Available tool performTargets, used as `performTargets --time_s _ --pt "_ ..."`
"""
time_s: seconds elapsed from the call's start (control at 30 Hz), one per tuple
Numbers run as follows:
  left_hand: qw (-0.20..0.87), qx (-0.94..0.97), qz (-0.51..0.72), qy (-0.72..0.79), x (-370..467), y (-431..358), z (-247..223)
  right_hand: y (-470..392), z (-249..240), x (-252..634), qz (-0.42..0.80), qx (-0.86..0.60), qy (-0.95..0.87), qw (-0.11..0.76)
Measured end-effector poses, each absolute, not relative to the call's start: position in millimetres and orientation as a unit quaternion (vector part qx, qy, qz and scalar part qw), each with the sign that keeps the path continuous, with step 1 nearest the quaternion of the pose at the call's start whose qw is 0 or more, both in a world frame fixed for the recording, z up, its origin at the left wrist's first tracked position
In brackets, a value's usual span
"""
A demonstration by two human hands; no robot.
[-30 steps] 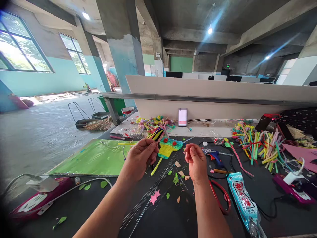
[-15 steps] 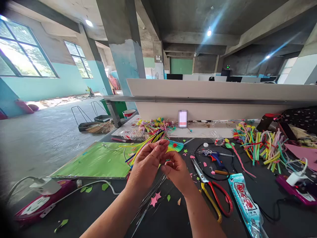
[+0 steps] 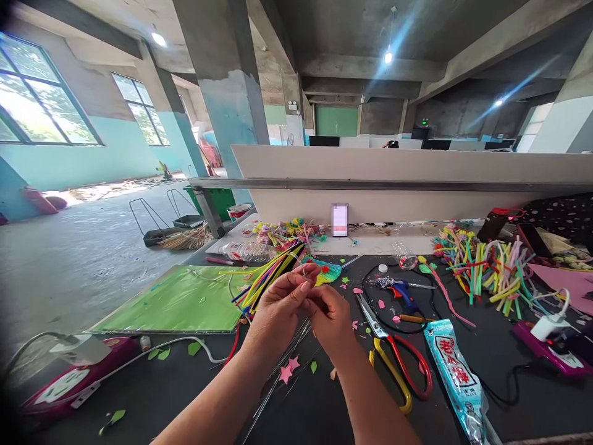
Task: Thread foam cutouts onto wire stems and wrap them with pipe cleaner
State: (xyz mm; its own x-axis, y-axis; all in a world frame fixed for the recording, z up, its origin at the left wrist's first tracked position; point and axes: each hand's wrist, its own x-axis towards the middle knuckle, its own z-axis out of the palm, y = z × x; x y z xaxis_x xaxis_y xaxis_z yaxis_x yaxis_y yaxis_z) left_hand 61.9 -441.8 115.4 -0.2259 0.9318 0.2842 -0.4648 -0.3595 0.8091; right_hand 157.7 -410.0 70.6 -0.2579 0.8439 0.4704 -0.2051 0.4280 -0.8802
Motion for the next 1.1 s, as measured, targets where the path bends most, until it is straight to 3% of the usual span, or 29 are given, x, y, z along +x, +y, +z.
performTargets --time_s 0.6,0.93,1.1 --pt "0.464 0.427 0.692 0.352 50 -436 113 -405 66 159 0.580 -0.216 -0.553 0.557" --pt "0.444 0.465 0.682 0.350 50 -436 106 -410 69 159 0.548 -0.227 -0.592 0.545" --pt "0.424 0.471 0.685 0.360 46 -434 112 -407 72 160 0.541 -0.210 -0.540 0.609"
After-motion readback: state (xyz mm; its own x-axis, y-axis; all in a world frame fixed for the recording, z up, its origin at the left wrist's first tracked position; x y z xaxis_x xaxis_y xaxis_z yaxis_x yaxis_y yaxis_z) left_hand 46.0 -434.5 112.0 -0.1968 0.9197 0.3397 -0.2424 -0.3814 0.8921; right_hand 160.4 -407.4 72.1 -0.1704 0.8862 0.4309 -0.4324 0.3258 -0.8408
